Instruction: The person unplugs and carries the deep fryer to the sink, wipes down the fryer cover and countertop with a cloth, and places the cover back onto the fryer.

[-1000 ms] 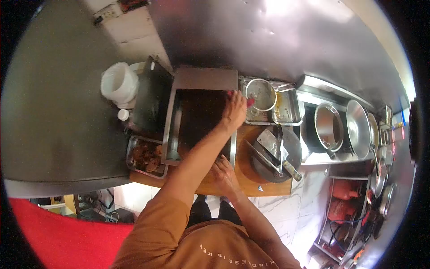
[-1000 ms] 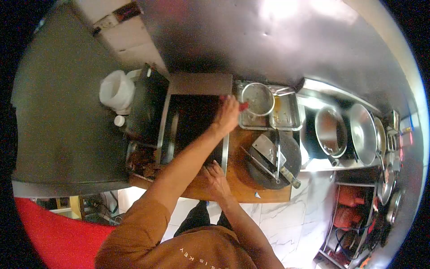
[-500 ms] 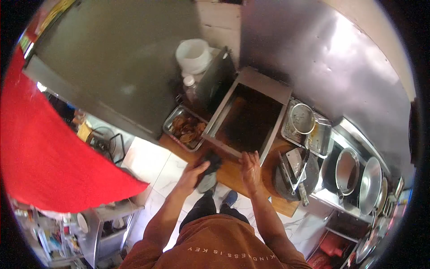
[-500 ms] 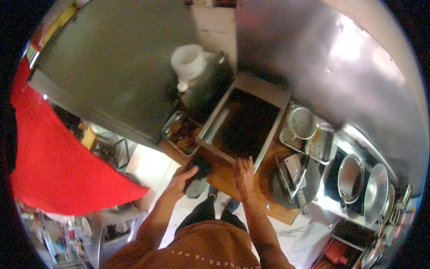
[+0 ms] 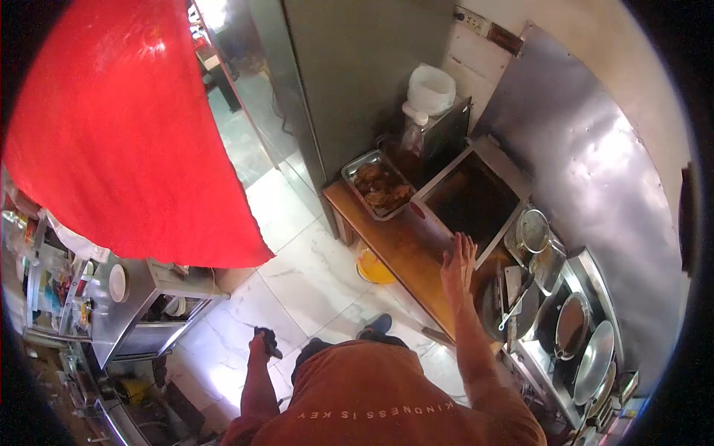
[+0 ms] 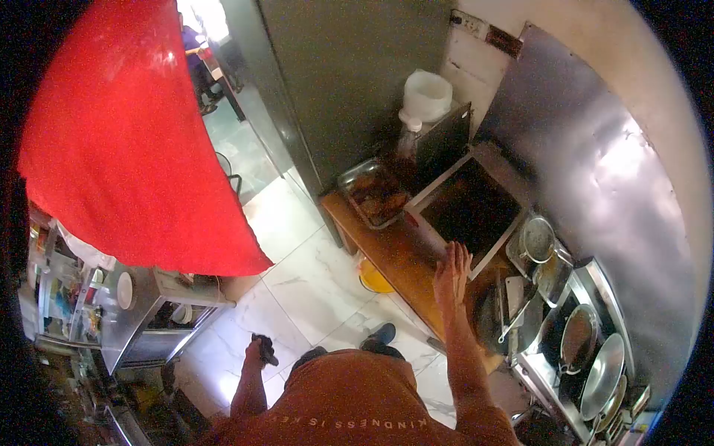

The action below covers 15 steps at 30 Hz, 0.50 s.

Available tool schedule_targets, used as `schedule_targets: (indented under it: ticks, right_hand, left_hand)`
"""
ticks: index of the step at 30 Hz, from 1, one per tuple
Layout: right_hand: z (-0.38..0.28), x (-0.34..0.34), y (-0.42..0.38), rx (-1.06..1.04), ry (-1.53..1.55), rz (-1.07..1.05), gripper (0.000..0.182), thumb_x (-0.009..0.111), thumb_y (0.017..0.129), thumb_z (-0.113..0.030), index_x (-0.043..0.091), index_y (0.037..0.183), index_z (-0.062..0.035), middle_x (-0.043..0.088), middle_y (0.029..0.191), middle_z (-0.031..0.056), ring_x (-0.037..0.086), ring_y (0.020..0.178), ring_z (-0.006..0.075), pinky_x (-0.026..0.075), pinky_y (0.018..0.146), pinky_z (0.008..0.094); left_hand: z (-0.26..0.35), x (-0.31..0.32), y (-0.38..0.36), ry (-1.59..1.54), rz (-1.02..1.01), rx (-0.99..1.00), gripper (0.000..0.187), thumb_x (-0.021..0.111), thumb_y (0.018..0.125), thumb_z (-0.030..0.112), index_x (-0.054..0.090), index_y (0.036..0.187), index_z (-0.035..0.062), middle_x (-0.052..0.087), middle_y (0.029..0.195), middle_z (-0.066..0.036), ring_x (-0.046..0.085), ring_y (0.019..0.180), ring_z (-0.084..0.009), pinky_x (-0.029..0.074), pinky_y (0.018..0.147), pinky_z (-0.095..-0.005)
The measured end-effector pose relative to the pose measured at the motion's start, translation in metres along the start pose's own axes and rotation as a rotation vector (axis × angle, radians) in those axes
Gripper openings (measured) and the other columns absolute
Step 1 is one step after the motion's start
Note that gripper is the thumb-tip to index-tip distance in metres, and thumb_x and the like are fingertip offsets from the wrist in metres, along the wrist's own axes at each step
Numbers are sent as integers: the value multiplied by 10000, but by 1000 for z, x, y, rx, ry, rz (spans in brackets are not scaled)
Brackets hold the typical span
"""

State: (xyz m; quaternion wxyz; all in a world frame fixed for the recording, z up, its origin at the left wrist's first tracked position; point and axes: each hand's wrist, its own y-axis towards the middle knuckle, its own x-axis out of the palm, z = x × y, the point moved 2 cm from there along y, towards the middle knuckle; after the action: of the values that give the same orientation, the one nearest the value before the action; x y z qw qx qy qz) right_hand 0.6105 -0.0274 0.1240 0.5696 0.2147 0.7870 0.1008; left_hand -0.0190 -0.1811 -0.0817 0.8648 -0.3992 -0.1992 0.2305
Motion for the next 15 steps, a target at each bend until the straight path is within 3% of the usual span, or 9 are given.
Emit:
schedule_targets:
  ticks: [4,5,6,8,9,11,12,15]
  right_hand:
    - [-48,-3,9,-44,1,23,549,634,922,-76,457,1429,38,460,1475,257,407,1378,442,299,1183,553]
    - [-70,-8,10,-11,56,13,540,638,922,-83,468,1421,35,467,1474,251,412,1377,437,308,1179,543]
    - [-92,-10,8,16,110,1,532,641,922,-90,478,1412,32,474,1472,244,418,1375,432,316,1176,533]
    - [-124,20,-19,-114,155,-46,523,674,892,-90,515,1379,15,521,1418,234,462,1326,423,350,1154,499]
    - [-138,31,-29,-189,183,-73,518,690,877,-90,534,1362,6,545,1390,229,483,1302,419,367,1143,481]
    - [-161,37,-40,-87,195,-183,526,664,907,-141,515,1388,9,545,1404,221,476,1324,411,340,1161,503]
    - [-167,39,-45,-36,203,-238,531,651,922,-167,506,1401,10,545,1410,216,473,1335,407,327,1170,514]
    - [-126,45,-41,-129,-11,21,511,693,849,-90,564,1336,-6,566,1372,211,504,1277,406,368,1137,485]
  left_hand:
    - [-24,-67,-3,-307,-476,-72,160,517,954,246,594,920,111,607,749,-84,559,558,-246,501,509,-407]
    - [-29,-72,-1,-254,-267,-98,196,527,968,292,580,913,112,617,790,-87,561,579,-247,503,528,-414]
    - [-27,-67,-14,-202,-315,-6,237,536,983,327,603,965,100,621,823,-86,589,647,-253,526,588,-416]
    - [-17,-46,-21,-304,-332,-26,269,553,980,337,631,1044,88,654,897,-96,640,758,-271,554,677,-434]
    - [-1,-26,-37,-356,-514,-30,293,560,982,335,643,1118,89,685,993,-99,672,862,-290,568,751,-457]
    - [18,13,-44,-343,-405,-36,339,572,975,369,638,1169,100,697,1058,-90,682,905,-299,566,798,-460]
    - [19,32,-37,-374,-461,-6,400,579,963,408,634,1200,91,700,1077,-90,685,925,-305,563,818,-453]
    - [48,107,-66,-352,-594,-5,493,546,906,447,644,1238,96,708,1130,-113,694,980,-304,566,858,-477]
